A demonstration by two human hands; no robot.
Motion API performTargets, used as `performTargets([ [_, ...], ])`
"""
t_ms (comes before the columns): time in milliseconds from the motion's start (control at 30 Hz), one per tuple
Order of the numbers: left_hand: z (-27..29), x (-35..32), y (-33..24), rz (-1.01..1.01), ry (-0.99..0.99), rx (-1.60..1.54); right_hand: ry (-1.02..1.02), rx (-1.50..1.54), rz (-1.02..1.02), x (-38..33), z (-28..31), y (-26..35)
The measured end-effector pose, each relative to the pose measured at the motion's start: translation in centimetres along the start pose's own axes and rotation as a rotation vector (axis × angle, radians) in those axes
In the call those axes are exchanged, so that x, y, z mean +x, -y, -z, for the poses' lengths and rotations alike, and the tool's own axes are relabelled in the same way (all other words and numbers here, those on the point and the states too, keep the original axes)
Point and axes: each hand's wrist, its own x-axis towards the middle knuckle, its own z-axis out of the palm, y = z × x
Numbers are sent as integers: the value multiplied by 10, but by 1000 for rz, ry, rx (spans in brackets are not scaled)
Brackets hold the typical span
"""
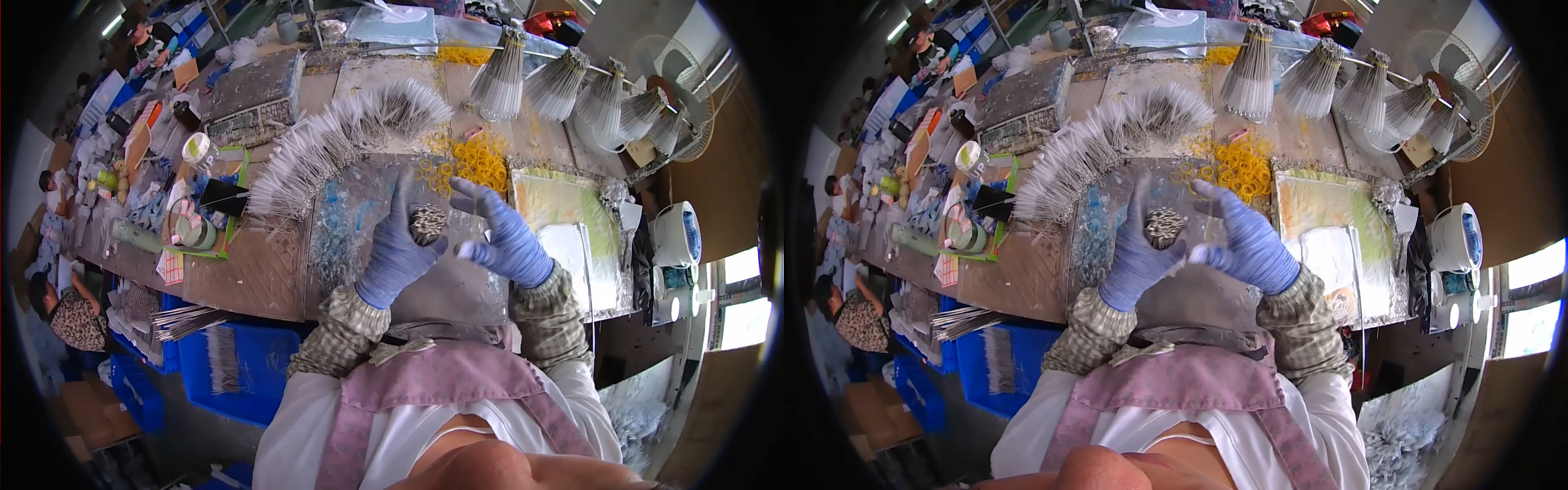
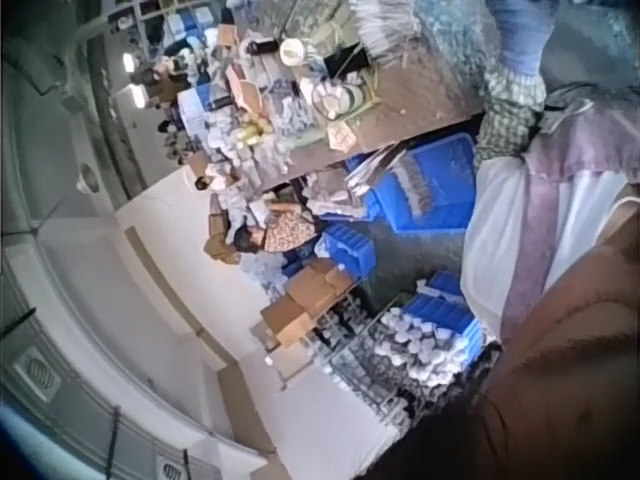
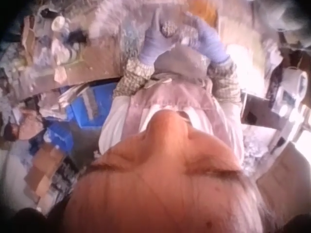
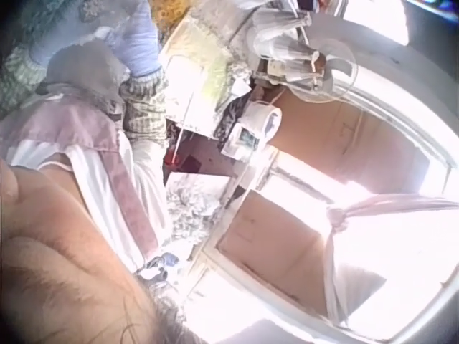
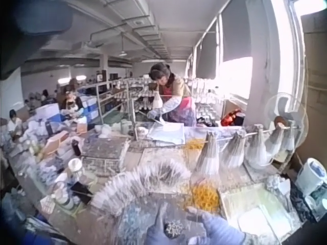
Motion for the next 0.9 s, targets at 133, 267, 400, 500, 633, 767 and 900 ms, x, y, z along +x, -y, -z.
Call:
performTargets([
  [133, -13, -9, 7, 498, 370, 187, 234, -690, 222, 7, -21, 16],
  [267, 5, -6, -4, 217, 195, 60, 359, -993, -80, 3, 1, 13],
  [400, 14, 4, 0, 630, -118, -739, 272, 429, -259, -12, 25, -12],
  [500, 7, 4, -20, 375, -63, -554, -133, 1076, -252, 12, -5, 23],
  [633, -3, -1, -33, 179, 73, -367, -195, 238, -67, 24, -11, -30],
  [767, 8, 7, -20, 312, 158, -206, 166, 422, -56, 16, -7, -31],
  [900, 9, 4, -23, 240, 250, 107, -4, -699, 235, 6, -34, -6],
])
